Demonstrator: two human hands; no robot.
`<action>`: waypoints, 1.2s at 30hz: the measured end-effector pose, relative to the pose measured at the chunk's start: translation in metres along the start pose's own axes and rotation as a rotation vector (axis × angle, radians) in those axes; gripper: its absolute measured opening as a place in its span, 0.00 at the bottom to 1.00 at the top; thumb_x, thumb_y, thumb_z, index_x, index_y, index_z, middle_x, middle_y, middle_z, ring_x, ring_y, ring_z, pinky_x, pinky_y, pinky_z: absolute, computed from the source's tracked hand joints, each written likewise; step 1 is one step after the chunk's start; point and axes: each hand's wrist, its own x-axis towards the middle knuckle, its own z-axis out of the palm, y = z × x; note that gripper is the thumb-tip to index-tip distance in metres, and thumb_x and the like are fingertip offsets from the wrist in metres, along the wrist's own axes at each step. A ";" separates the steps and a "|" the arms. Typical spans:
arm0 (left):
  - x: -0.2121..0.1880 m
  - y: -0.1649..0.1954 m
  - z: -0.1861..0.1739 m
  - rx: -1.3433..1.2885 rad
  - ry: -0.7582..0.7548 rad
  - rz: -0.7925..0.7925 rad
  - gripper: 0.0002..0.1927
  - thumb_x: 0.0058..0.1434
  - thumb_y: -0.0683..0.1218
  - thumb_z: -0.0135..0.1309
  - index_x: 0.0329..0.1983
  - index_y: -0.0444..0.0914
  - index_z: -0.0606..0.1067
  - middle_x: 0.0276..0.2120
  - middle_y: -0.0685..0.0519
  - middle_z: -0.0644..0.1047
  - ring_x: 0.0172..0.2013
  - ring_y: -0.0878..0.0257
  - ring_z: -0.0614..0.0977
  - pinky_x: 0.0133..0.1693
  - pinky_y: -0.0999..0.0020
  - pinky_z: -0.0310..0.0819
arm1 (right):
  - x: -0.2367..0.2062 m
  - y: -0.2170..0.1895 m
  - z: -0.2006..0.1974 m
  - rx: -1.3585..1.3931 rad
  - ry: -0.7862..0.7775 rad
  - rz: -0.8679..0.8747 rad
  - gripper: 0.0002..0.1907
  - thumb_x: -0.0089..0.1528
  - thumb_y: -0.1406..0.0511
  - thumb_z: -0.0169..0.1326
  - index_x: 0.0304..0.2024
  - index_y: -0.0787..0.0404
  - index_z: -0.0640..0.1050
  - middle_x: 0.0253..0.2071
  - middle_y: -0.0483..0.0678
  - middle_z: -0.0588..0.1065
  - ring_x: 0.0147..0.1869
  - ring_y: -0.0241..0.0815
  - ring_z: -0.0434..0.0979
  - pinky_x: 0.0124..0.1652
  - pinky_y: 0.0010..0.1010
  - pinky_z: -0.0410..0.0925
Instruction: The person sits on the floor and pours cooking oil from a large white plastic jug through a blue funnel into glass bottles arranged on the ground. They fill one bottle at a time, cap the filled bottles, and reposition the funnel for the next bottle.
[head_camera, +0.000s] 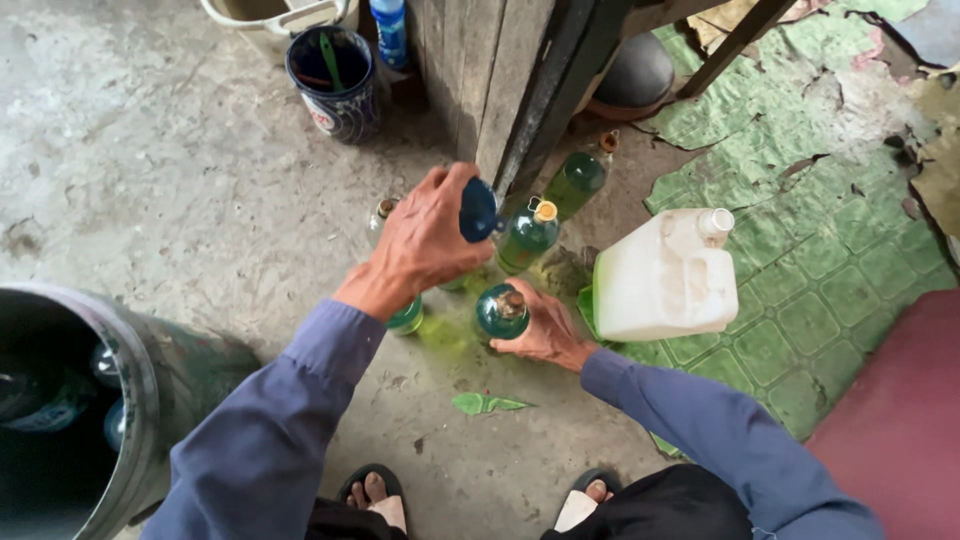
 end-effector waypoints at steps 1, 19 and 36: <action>0.000 0.000 0.002 -0.007 -0.010 0.007 0.36 0.46 0.50 0.64 0.59 0.38 0.68 0.51 0.38 0.74 0.51 0.39 0.77 0.52 0.52 0.71 | 0.001 -0.002 0.000 0.001 0.014 -0.021 0.55 0.42 0.51 0.74 0.66 0.61 0.64 0.55 0.58 0.77 0.59 0.57 0.78 0.58 0.43 0.70; 0.016 0.002 0.026 0.011 -0.049 -0.036 0.37 0.46 0.51 0.64 0.60 0.38 0.68 0.50 0.39 0.75 0.50 0.39 0.77 0.50 0.51 0.72 | 0.065 0.074 -0.126 -0.339 0.083 0.165 0.23 0.56 0.51 0.66 0.35 0.65 0.80 0.33 0.62 0.79 0.37 0.61 0.78 0.37 0.50 0.73; 0.009 0.017 0.021 -0.013 -0.048 -0.013 0.35 0.47 0.48 0.64 0.59 0.38 0.68 0.50 0.39 0.75 0.50 0.40 0.78 0.49 0.51 0.73 | 0.141 0.065 -0.169 -0.447 0.183 0.107 0.16 0.57 0.62 0.62 0.44 0.62 0.75 0.36 0.64 0.77 0.41 0.69 0.76 0.41 0.59 0.70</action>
